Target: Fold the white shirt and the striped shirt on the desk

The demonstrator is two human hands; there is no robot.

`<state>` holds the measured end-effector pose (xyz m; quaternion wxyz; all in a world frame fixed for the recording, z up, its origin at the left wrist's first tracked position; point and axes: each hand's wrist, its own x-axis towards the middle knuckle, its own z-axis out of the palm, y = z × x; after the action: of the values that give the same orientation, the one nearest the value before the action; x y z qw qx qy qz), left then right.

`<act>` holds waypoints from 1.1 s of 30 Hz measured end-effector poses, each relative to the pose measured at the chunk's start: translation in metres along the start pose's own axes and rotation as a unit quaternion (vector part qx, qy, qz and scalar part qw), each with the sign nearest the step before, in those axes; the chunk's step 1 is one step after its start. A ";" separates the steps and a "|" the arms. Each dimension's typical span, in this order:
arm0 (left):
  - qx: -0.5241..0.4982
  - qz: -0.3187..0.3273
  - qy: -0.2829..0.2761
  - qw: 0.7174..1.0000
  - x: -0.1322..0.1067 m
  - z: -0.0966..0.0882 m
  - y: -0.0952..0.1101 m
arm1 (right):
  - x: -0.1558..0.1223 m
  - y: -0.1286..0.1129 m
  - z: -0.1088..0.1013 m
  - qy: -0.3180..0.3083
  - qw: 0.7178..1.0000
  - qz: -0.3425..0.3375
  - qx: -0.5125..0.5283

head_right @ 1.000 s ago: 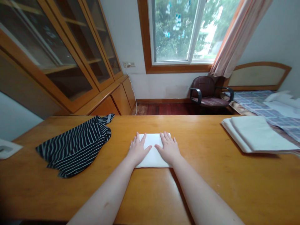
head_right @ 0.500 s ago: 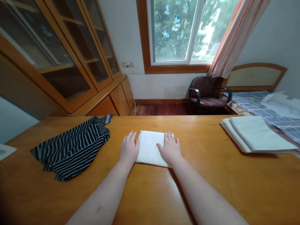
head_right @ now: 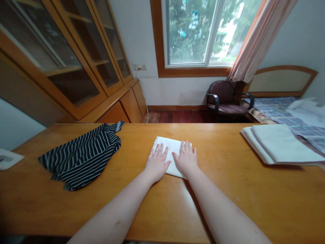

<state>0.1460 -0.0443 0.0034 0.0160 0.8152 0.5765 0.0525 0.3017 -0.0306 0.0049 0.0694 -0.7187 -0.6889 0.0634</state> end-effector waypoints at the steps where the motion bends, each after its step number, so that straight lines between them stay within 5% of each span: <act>1: 0.004 0.005 -0.005 1.000 0.000 0.000 -0.001 | 0.000 0.000 0.000 -0.003 1.000 0.001 0.001; 10: -0.024 0.039 0.021 0.999 0.004 -0.003 -0.019 | 0.002 0.004 0.000 -0.008 1.000 0.019 0.005; 16: -0.056 -0.239 0.040 0.969 0.011 -0.006 -0.042 | 0.001 0.008 -0.016 0.012 0.999 0.031 -0.012; 18: -0.052 -0.277 0.044 0.958 0.010 -0.010 -0.049 | 0.000 0.010 -0.023 0.016 0.999 0.045 -0.020; 25: -0.068 -0.234 0.033 0.969 -0.001 -0.029 -0.052 | 0.004 0.022 -0.033 -0.023 0.996 0.086 0.013; 30: -0.065 -0.230 0.037 0.970 0.003 -0.021 -0.050 | 0.005 0.022 -0.026 0.067 0.996 -0.028 0.059; 33: -0.080 -0.229 0.033 0.970 0.006 -0.014 -0.050 | 0.005 0.022 -0.022 0.053 0.992 -0.061 0.095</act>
<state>0.1001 -0.0223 0.0130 0.0736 0.6557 0.7417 0.1206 0.3275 -0.0265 0.0223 0.1778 -0.6681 -0.7174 0.0860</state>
